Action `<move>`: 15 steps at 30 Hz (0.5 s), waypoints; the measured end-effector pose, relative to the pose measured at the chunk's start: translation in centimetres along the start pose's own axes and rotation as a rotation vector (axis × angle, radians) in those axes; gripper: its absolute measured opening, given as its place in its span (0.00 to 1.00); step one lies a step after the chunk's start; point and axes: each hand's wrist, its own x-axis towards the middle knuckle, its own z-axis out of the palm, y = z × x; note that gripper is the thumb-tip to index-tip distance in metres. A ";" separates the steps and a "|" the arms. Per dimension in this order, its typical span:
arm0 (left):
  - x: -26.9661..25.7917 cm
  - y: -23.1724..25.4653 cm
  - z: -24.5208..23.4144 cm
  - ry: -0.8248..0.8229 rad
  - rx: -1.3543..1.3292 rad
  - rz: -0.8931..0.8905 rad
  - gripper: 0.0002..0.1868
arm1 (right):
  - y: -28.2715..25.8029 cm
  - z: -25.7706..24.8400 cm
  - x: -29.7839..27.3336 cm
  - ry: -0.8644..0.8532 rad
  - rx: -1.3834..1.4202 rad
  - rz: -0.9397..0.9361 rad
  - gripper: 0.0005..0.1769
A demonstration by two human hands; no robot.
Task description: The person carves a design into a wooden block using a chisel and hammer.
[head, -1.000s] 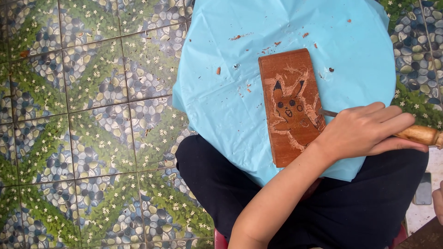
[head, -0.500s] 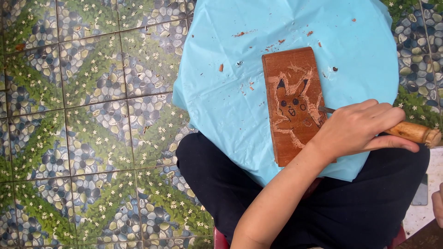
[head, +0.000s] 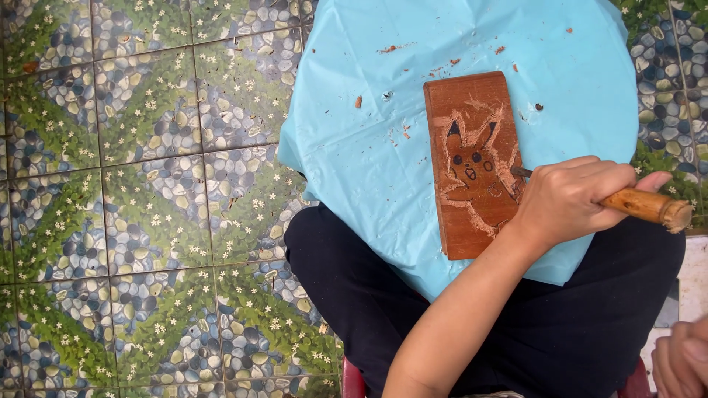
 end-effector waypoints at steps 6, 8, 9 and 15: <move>0.1 0.7 0.5 0.152 0.000 -0.020 0.27 | 10.7 -30.5 -8.2 -1.133 0.297 0.346 0.23; -0.5 0.7 0.9 0.160 0.044 -0.029 0.27 | 6.3 -9.9 1.9 -0.729 0.327 0.131 0.17; -0.5 0.6 1.1 0.172 0.091 -0.036 0.28 | 1.0 0.8 1.7 -0.334 0.359 -0.091 0.11; -1.2 0.6 1.0 0.149 0.055 -0.077 0.25 | 5.9 -11.6 -0.7 -0.657 0.228 -0.241 0.08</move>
